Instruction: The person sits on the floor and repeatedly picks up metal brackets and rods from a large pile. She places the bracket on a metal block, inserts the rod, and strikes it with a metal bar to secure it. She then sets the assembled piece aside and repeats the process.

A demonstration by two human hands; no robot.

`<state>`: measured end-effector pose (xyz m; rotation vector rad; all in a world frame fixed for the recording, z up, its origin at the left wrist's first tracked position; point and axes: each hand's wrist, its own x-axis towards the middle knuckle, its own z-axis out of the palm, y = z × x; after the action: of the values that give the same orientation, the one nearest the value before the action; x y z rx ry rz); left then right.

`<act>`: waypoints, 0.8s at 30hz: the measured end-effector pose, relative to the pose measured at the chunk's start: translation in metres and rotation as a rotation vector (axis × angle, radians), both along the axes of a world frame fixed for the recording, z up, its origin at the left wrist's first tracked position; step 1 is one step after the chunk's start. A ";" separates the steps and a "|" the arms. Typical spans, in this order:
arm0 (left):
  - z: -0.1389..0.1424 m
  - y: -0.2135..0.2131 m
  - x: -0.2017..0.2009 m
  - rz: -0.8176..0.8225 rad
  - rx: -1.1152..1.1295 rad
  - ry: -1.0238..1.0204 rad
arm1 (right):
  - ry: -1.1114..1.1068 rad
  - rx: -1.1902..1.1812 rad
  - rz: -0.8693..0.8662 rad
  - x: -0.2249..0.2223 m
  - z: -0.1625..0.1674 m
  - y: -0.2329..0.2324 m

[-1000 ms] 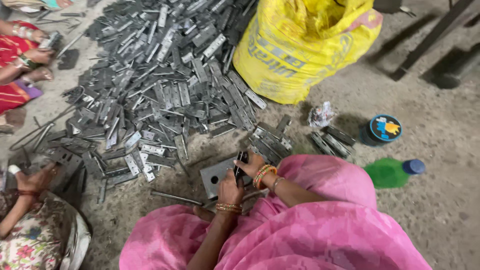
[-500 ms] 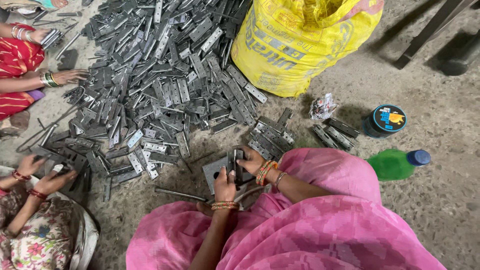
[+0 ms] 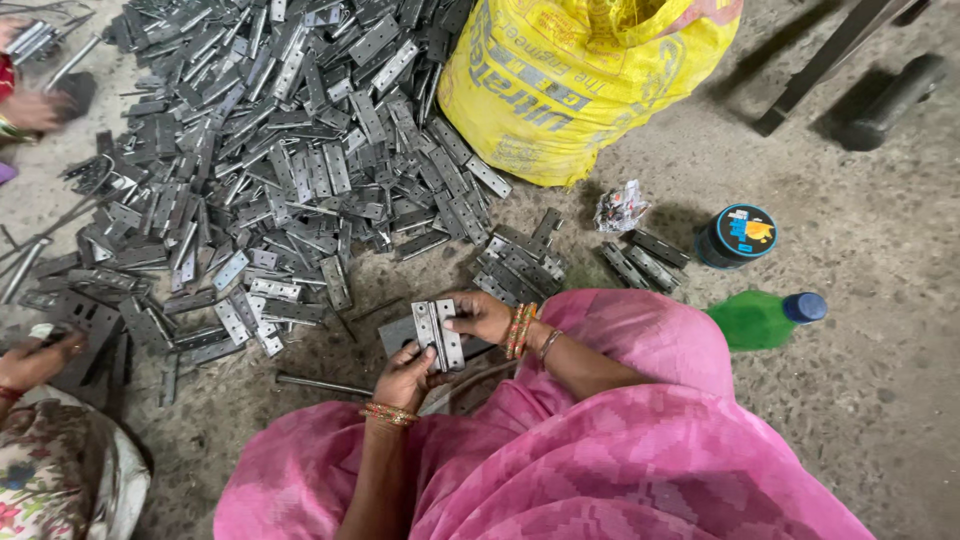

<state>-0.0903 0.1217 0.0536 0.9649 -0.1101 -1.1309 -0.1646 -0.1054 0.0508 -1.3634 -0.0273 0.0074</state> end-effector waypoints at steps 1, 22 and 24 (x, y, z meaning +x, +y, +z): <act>-0.005 -0.003 -0.002 0.029 0.001 0.012 | -0.039 -0.114 -0.080 0.000 0.000 -0.005; -0.083 -0.025 -0.003 0.284 0.351 0.154 | 1.059 -1.171 -0.709 -0.007 -0.009 -0.064; -0.083 -0.029 -0.004 0.302 0.367 0.192 | 1.084 -1.163 -0.690 -0.008 -0.005 -0.065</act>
<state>-0.0941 0.0926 -0.0296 1.1445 0.3999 -0.9722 -0.1724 -0.1707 0.0455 -2.2715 1.5609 0.2069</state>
